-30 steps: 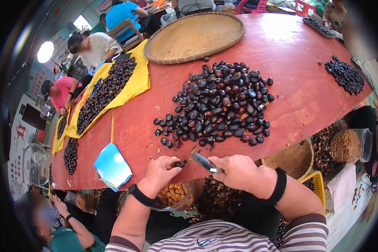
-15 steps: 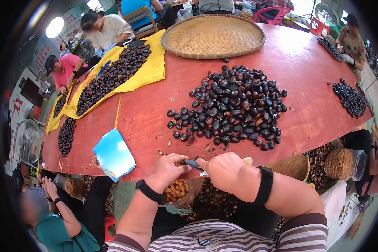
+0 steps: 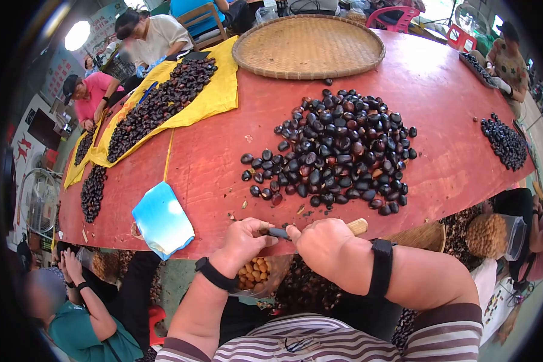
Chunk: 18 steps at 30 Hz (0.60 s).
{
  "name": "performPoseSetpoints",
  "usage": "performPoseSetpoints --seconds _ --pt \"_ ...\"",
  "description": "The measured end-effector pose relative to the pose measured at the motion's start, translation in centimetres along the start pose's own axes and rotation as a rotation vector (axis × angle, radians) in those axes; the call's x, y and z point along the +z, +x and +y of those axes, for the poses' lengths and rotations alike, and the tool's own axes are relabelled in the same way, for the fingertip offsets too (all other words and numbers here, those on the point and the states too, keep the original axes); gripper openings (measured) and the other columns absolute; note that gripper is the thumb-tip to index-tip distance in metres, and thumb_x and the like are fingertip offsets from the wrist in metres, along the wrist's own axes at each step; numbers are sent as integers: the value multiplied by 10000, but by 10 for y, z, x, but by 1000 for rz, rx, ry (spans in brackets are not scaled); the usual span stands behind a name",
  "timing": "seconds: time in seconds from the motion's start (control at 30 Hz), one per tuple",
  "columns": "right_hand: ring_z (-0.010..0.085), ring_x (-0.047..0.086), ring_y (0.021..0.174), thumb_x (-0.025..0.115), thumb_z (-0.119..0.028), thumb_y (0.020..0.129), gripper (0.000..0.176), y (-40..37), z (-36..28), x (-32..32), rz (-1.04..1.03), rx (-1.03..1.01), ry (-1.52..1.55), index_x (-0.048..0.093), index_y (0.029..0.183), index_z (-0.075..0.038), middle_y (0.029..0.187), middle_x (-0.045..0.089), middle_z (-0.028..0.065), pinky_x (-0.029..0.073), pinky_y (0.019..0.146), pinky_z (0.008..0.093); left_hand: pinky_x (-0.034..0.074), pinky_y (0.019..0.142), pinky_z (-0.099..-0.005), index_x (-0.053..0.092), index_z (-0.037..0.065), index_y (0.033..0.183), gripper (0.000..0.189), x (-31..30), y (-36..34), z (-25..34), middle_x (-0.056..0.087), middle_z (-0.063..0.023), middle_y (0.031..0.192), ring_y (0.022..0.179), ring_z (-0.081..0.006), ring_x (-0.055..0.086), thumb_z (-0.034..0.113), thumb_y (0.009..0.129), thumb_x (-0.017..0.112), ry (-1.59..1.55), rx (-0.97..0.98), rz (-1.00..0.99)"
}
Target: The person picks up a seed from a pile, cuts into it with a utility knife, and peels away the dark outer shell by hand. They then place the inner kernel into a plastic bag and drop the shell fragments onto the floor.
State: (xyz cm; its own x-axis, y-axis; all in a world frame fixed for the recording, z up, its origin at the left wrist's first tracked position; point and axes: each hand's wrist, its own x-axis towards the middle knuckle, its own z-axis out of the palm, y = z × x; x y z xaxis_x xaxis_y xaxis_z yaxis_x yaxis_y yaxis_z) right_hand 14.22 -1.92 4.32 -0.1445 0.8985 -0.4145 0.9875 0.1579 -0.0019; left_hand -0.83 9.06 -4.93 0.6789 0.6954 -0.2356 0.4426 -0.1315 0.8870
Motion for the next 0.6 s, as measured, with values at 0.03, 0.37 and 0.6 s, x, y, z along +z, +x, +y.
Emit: performPoseSetpoints --seconds 0.03,0.37,0.6 --pt "220 580 728 478 -88 707 510 -1 1 2 7 -2 -4 358 1200 -47 790 580 84 460 604 324 447 617 -236 620 34 862 258 0 0 1 565 -56 795 667 -129 558 67 613 681 -18 -11 -2" --pt "237 582 727 508 -87 712 451 -17 23 15 55 60 201 390 1146 -65 769 584 87 453 594 339 445 616 -225 617 31 878 268 3 1 -7 557 -35 792 653 -107 543 60 618 675 -128 -59 -22" --pt "233 575 757 537 -219 748 386 8 31 38 351 97 274 419 1090 -84 814 576 96 449 608 332 447 685 -201 571 -18 945 281 -1 -18 10 586 -38 883 747 -78 549 -2 671 631 -409 -56 14"
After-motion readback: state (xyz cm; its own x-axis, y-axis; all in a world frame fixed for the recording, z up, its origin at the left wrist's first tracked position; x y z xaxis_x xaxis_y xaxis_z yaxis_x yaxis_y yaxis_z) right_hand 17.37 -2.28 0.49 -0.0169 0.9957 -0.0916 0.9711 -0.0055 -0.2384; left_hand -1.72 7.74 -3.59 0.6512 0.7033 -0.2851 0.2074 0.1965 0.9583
